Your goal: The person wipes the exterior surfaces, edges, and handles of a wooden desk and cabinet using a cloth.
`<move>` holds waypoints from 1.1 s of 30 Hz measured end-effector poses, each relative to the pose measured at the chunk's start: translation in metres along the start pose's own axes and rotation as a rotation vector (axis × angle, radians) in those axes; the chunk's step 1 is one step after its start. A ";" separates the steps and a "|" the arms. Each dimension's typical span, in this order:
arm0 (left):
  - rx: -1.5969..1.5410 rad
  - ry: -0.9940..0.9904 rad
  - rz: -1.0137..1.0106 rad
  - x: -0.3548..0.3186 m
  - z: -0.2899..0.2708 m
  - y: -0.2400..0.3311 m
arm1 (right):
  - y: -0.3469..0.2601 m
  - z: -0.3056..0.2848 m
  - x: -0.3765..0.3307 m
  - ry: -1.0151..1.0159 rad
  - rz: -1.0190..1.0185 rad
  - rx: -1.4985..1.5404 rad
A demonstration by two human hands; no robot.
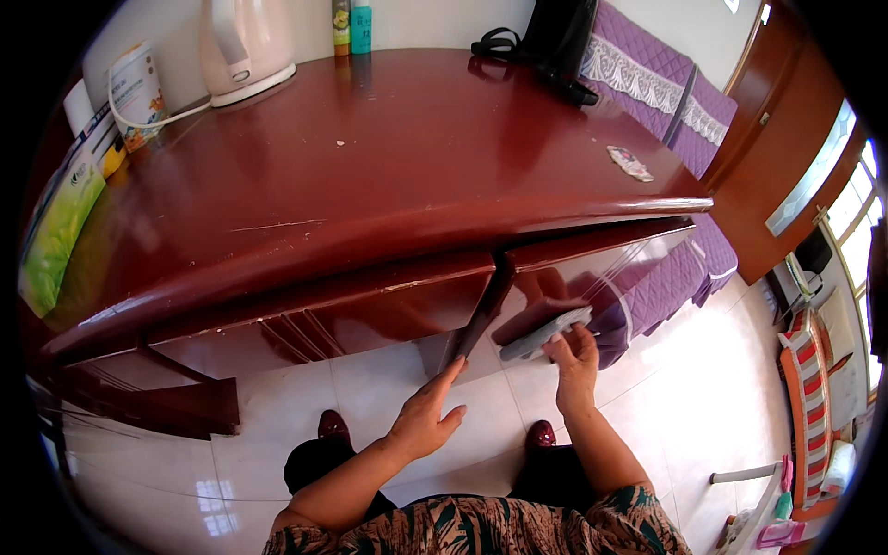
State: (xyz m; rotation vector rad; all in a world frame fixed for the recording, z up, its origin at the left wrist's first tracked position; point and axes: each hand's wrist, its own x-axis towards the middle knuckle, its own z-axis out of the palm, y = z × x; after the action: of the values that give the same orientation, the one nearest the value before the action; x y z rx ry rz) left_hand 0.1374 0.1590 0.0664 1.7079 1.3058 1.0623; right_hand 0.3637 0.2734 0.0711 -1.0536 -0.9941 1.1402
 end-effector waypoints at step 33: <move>-0.125 0.020 -0.002 -0.002 0.002 -0.009 | -0.149 0.096 0.003 -0.130 -1.375 -0.930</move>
State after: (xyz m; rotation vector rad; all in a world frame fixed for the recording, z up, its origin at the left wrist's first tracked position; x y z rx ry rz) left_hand 0.1357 0.1592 0.0569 1.6069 1.2272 1.1384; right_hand 0.3018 0.2734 0.2372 -0.6427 -1.9531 -0.4575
